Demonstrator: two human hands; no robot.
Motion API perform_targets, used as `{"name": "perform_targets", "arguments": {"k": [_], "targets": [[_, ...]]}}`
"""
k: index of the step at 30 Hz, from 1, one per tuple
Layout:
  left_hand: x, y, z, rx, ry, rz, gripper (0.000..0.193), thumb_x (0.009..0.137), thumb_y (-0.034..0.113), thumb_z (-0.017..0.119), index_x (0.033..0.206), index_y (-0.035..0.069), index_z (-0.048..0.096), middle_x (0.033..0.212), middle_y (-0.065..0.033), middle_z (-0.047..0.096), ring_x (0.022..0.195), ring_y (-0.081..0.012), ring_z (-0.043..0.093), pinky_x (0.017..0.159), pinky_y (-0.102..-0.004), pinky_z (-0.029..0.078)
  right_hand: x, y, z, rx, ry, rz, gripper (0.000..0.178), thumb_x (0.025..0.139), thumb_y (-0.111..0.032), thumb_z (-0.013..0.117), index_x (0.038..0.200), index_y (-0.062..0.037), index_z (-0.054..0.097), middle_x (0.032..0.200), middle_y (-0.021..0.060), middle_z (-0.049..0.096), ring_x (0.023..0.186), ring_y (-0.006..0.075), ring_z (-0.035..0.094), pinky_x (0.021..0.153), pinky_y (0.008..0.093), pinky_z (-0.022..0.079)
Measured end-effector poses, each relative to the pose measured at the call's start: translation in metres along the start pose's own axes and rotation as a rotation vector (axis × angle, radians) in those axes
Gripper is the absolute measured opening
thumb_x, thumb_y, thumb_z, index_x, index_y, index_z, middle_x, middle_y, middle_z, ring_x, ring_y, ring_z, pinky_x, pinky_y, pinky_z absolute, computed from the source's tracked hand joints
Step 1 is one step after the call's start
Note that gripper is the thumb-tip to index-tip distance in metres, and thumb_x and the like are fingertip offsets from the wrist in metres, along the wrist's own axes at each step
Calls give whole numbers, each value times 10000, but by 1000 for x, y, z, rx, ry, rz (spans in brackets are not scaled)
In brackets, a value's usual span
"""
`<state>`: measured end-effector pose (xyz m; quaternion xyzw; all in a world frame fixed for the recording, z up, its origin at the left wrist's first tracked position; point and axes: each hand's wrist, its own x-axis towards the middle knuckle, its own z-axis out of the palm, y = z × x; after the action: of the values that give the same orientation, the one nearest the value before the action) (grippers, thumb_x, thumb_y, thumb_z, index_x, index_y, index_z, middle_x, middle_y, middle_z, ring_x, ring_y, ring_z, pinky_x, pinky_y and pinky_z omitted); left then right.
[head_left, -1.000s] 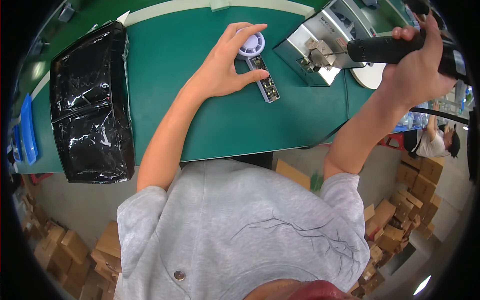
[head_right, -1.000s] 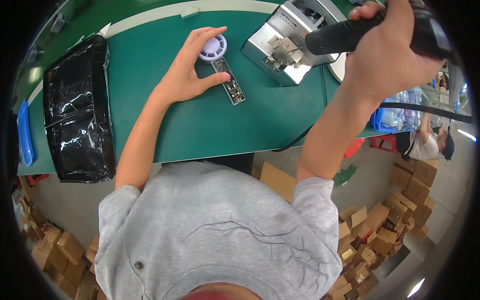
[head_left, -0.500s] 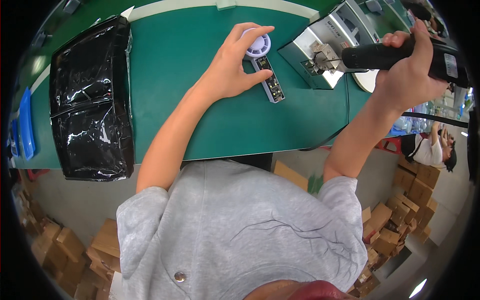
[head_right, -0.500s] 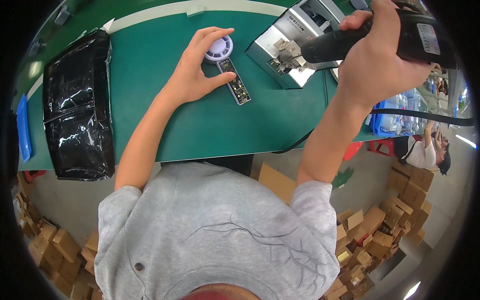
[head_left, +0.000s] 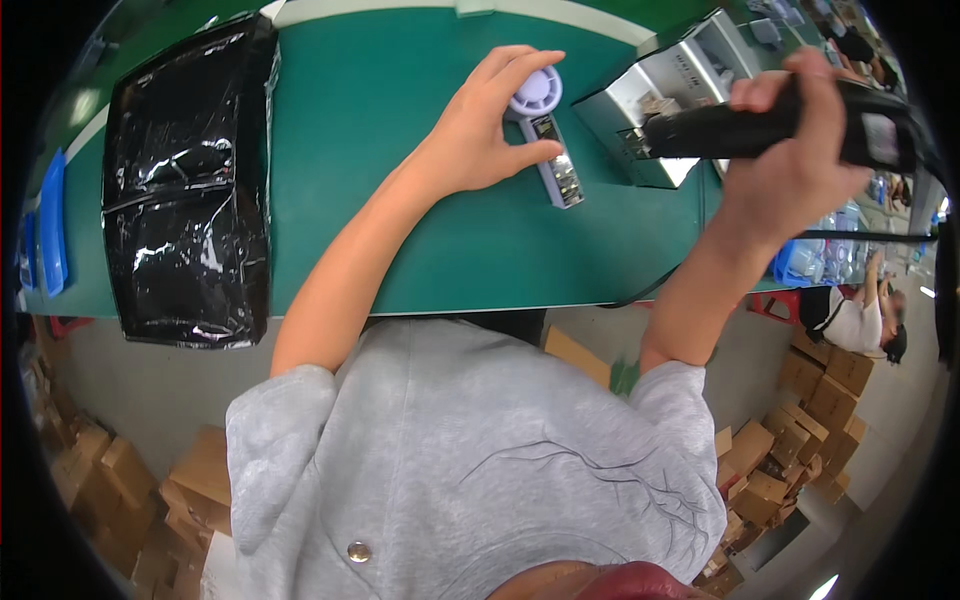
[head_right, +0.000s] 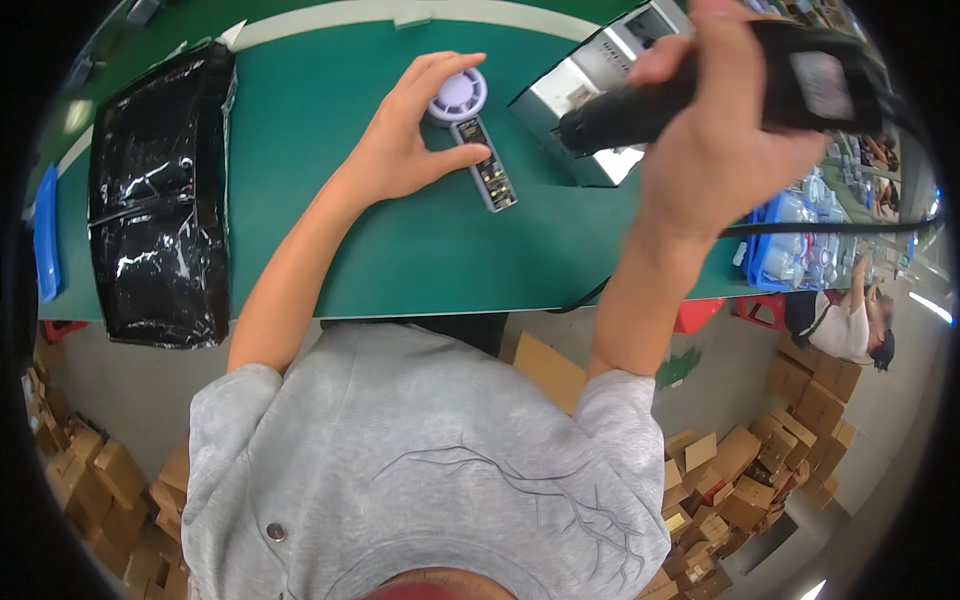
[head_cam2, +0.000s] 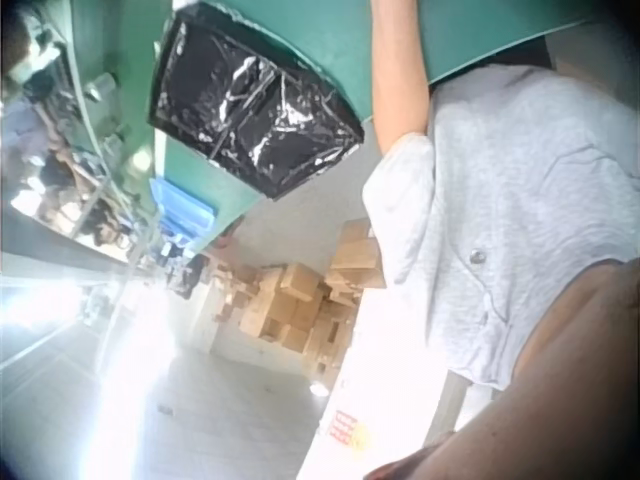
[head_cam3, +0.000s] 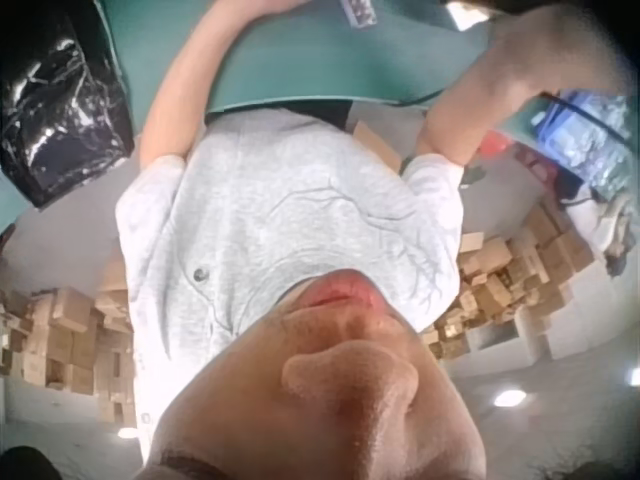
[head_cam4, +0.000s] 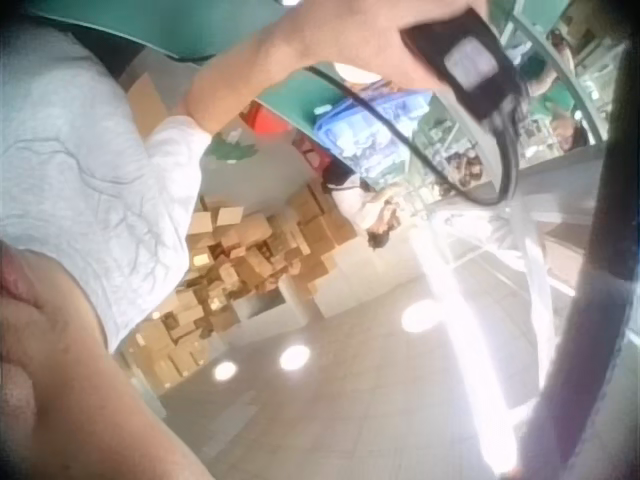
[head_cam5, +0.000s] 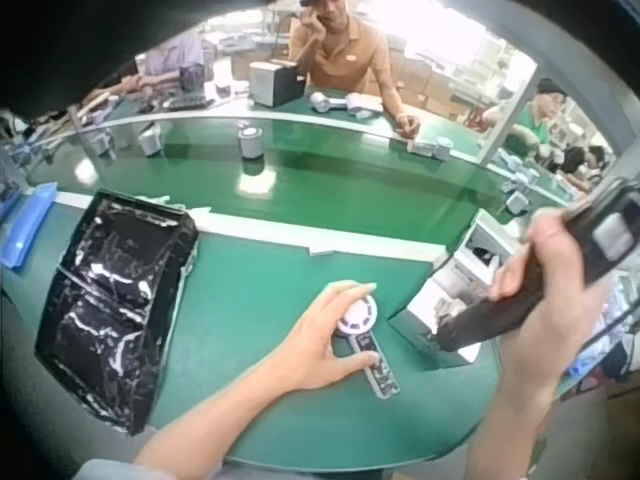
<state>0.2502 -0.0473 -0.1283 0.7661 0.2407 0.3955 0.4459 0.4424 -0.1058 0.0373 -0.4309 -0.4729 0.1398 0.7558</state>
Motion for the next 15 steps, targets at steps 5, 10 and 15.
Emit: {"name": "perform_targets", "arguments": {"k": [5,10,15], "targets": [[-2,3,0,56,4,-20,881,728,79,937,1512,161,544,1441,-109,527,1300,-318,569,1111,-402,489,7,5,16,-191,-40,-17,327,1036,-203,583,1115,107,647,1010,229,682,705,295,650,652,450,532],[-1,4,-1,1,-27,-66,846,728,70,931,1485,158,564,1435,-107,519,1291,-319,571,1097,-407,498,-14,-5,62,-163,62,-22,145,1006,-104,689,1057,-18,584,891,80,606,591,137,593,544,278,522],[-2,4,1,14,-1,-51,788,715,44,913,1427,156,593,1419,-115,514,1293,-321,573,1089,-413,506,-17,6,66,-138,27,12,160,1015,-110,685,1099,0,604,875,71,604,594,142,599,554,288,529]]}}
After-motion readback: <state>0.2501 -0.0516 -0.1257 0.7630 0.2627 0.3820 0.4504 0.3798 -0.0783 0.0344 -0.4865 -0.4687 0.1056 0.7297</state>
